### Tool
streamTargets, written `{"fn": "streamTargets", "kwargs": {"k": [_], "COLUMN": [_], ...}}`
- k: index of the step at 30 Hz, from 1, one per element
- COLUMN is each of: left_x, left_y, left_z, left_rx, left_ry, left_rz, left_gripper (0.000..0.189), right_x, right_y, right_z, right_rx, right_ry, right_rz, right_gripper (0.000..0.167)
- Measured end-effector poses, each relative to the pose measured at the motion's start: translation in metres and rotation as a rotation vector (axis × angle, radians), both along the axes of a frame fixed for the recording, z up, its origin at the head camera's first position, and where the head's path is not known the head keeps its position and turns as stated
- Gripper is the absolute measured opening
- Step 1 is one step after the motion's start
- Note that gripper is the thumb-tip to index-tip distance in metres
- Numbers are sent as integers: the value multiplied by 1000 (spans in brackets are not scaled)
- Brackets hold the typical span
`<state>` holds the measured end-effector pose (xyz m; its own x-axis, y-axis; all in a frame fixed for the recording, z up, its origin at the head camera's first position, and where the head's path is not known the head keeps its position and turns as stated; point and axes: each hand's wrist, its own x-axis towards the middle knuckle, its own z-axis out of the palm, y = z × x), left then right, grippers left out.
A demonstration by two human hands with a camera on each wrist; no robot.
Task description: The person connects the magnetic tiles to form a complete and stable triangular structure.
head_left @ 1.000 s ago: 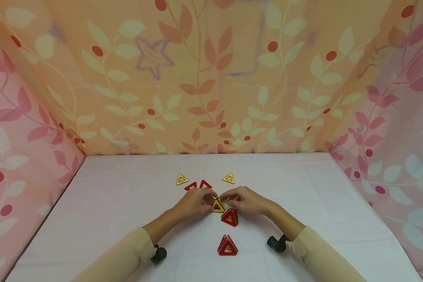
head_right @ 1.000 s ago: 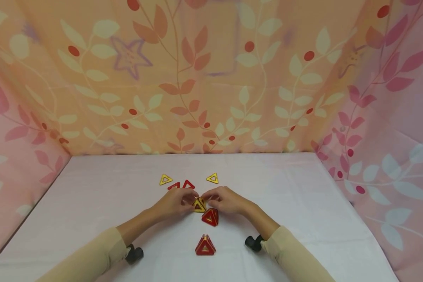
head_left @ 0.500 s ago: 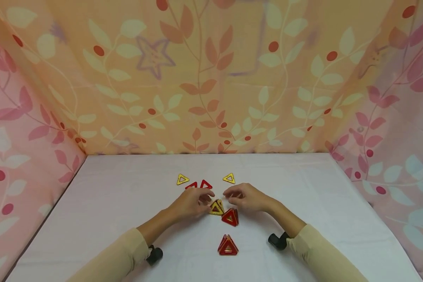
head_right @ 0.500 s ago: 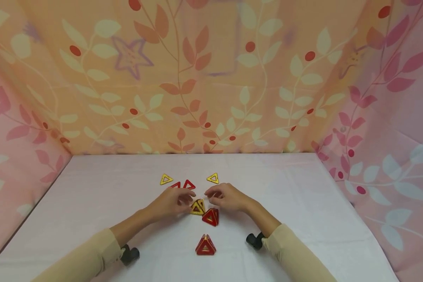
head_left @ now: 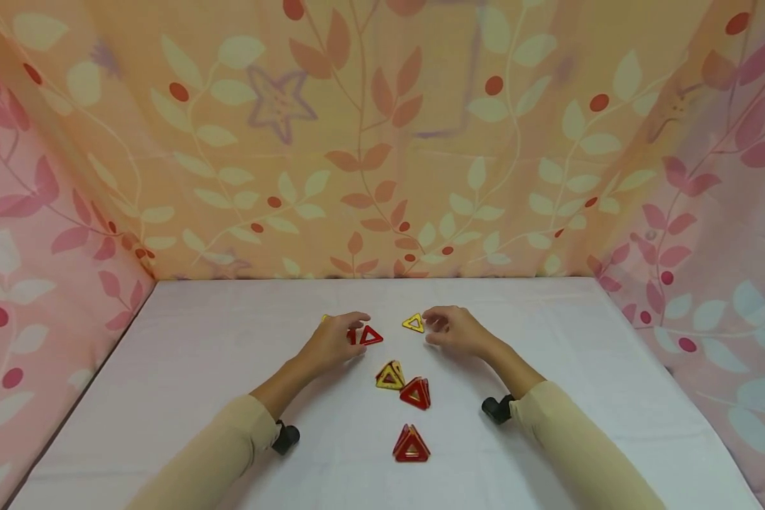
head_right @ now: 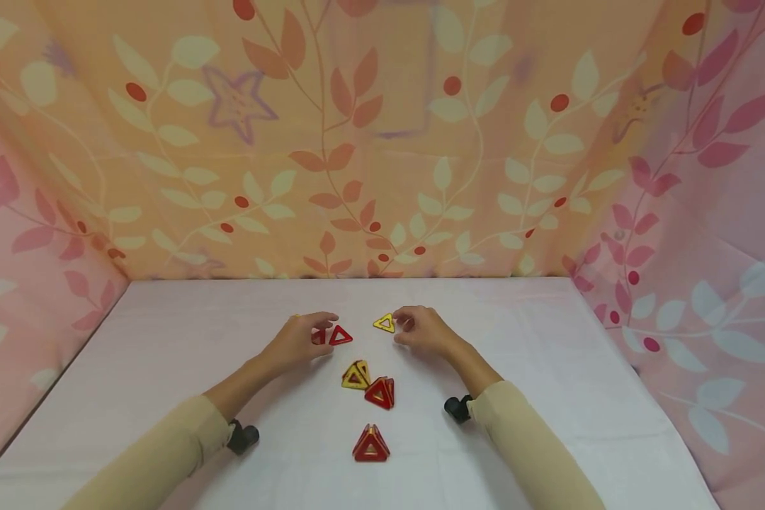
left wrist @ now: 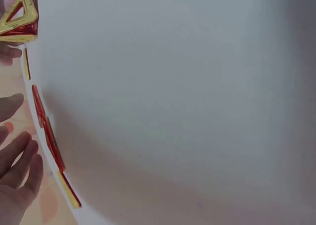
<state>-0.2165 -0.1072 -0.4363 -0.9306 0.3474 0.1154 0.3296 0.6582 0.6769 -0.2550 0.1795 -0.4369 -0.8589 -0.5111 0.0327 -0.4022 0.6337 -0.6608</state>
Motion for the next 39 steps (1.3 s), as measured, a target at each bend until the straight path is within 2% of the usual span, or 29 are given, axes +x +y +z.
{"fn": "streamTargets", "kwargs": {"k": [7,12,18,25,31,39], "left_x": [-11,-16,-20,-24,-25,-29], "left_y": [10,15,20,24,25,24], "left_z": [-6,-5,-5,-4,-4,-10], "left_rx": [-54,-64,-64,-65,-63,-40], "left_ry": [-18,-34,-79,-106,-108,-106], "left_rz": [22,31,36,33,23,5], "left_gripper": [51,50,49,52,54,53], "right_x": [-12,-17,-20,-23,-22,-21], "right_y": [-8,-15,-22,-21,-21,-23], "right_z": [-3,-3,-5,-9,-10,-13], "right_rx": [17,25,25,46,48,45], "right_ry": [-23,-50,-59,11,10,16], "right_rz": [-35,-87,-120,-88,-70,-36], "right_gripper": [42,48,44,34,28,24]}}
